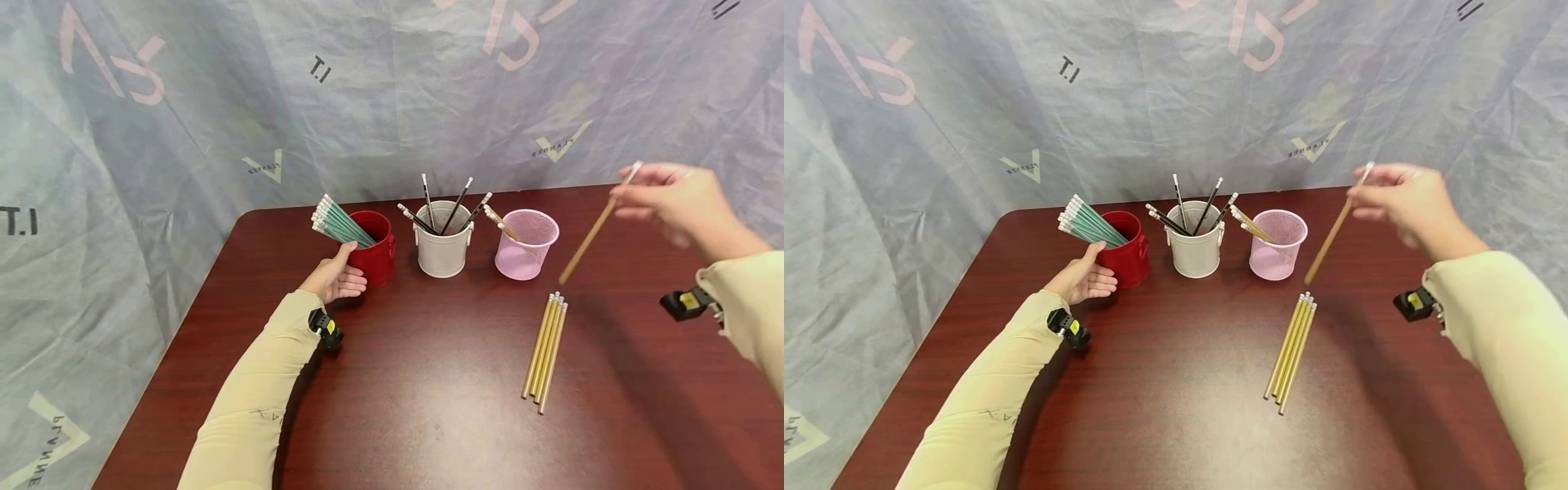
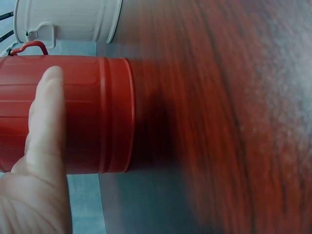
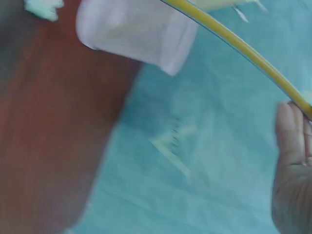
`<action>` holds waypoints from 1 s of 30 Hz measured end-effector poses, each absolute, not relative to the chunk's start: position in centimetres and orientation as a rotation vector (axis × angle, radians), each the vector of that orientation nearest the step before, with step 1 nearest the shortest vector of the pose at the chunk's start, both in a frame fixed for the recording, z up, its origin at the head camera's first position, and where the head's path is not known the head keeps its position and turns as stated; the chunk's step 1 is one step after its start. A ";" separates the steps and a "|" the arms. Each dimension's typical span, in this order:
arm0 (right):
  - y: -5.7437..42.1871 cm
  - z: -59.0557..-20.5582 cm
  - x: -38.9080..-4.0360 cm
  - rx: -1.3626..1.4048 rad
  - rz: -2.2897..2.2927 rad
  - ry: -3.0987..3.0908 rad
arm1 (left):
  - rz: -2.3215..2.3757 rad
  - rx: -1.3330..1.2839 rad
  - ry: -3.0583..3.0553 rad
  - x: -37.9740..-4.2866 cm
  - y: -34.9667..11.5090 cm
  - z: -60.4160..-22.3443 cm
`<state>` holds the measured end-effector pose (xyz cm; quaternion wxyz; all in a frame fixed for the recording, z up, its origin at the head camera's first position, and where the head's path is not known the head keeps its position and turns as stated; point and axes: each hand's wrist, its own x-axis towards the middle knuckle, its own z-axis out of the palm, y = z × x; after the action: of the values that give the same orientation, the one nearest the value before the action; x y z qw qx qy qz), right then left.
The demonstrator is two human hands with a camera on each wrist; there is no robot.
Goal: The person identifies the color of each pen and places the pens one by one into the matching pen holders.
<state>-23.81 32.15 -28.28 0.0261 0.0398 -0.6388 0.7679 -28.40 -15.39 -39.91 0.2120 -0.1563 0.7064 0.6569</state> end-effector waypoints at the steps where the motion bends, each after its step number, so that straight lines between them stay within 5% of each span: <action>1: 32.2 -27.2 -23.8 0.138 2.333 -1.917 | 1.829 -0.431 1.962 -28.4 -15.2 -39.9; 15: 30.1 -20.6 -26.2 0.090 2.116 -1.718 | 1.855 -0.413 1.977 -29.1 -14.2 -39.8; 30: 27.2 -29.8 -27.4 0.072 1.056 -2.503 | 1.816 -0.415 2.015 -28.5 -15.6 -39.7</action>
<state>-27.42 27.15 -29.79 0.2104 0.0259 -0.9004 0.3800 -28.53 -15.64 -39.68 0.1971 -0.1484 0.7199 0.6487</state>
